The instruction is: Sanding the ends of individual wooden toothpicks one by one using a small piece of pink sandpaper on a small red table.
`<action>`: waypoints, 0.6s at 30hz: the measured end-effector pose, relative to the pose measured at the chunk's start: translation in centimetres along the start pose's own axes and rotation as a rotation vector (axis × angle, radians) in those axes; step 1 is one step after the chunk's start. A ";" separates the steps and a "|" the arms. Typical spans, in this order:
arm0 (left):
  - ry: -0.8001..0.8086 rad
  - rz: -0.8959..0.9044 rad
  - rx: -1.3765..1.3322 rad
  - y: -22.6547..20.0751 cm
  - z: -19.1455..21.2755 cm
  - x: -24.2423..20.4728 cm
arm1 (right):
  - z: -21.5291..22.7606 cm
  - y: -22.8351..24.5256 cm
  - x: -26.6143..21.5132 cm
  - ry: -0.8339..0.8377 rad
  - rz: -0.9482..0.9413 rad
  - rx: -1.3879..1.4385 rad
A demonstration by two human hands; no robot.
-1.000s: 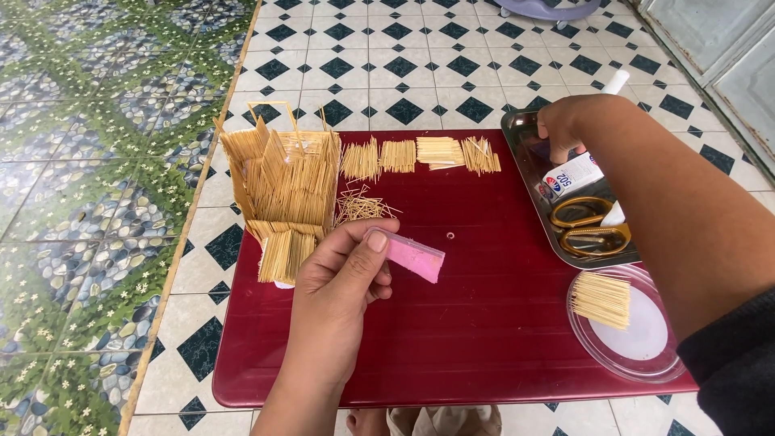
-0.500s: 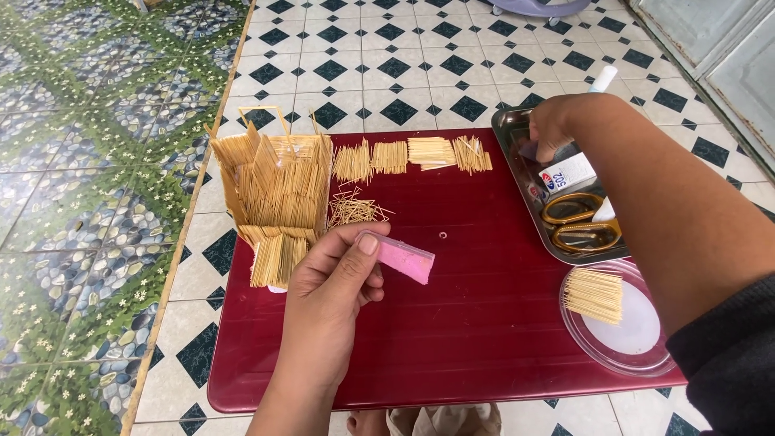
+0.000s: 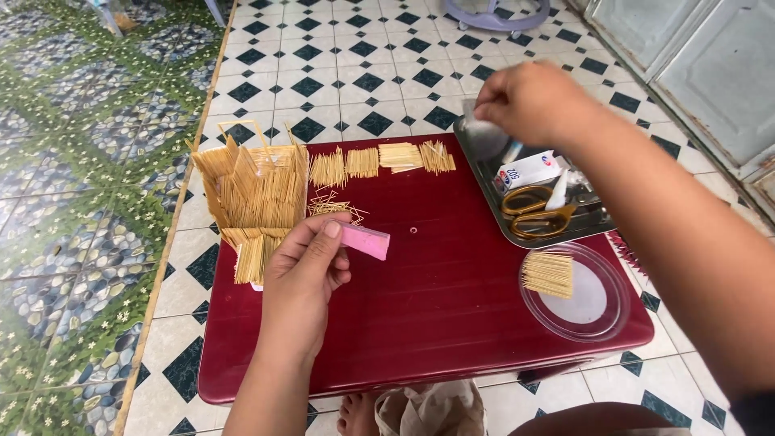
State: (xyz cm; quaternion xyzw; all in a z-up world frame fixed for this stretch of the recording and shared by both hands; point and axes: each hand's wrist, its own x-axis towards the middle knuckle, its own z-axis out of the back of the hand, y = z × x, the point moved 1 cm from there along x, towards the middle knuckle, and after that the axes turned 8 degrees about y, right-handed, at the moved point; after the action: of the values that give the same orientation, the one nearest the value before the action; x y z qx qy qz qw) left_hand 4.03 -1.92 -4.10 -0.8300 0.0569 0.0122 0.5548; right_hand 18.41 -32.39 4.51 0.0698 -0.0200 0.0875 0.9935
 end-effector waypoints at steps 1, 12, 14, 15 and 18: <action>0.004 -0.004 -0.002 0.3 0.0 0.1 | 0.0 1.0 -0.8 -0.005 -0.001 -0.004; 0.006 -0.079 0.087 1.7 -0.1 0.7 | -8.5 3.8 -1.5 0.444 -0.180 -0.126; 0.005 -0.074 0.088 1.7 0.0 0.6 | -8.5 4.3 -1.5 0.480 -0.259 -0.048; 0.004 -0.069 0.091 1.6 0.0 0.6 | -8.6 4.6 -1.5 0.516 -0.336 0.035; 0.010 -0.078 0.077 1.4 0.2 0.6 | -8.8 3.5 -0.5 0.504 -0.375 0.065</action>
State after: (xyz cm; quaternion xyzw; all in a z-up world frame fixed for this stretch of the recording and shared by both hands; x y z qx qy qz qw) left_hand 4.47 -2.30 -5.56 -0.8098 0.0279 -0.0159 0.5859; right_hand 17.51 -27.77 -3.75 0.0802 0.2429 -0.0819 0.9633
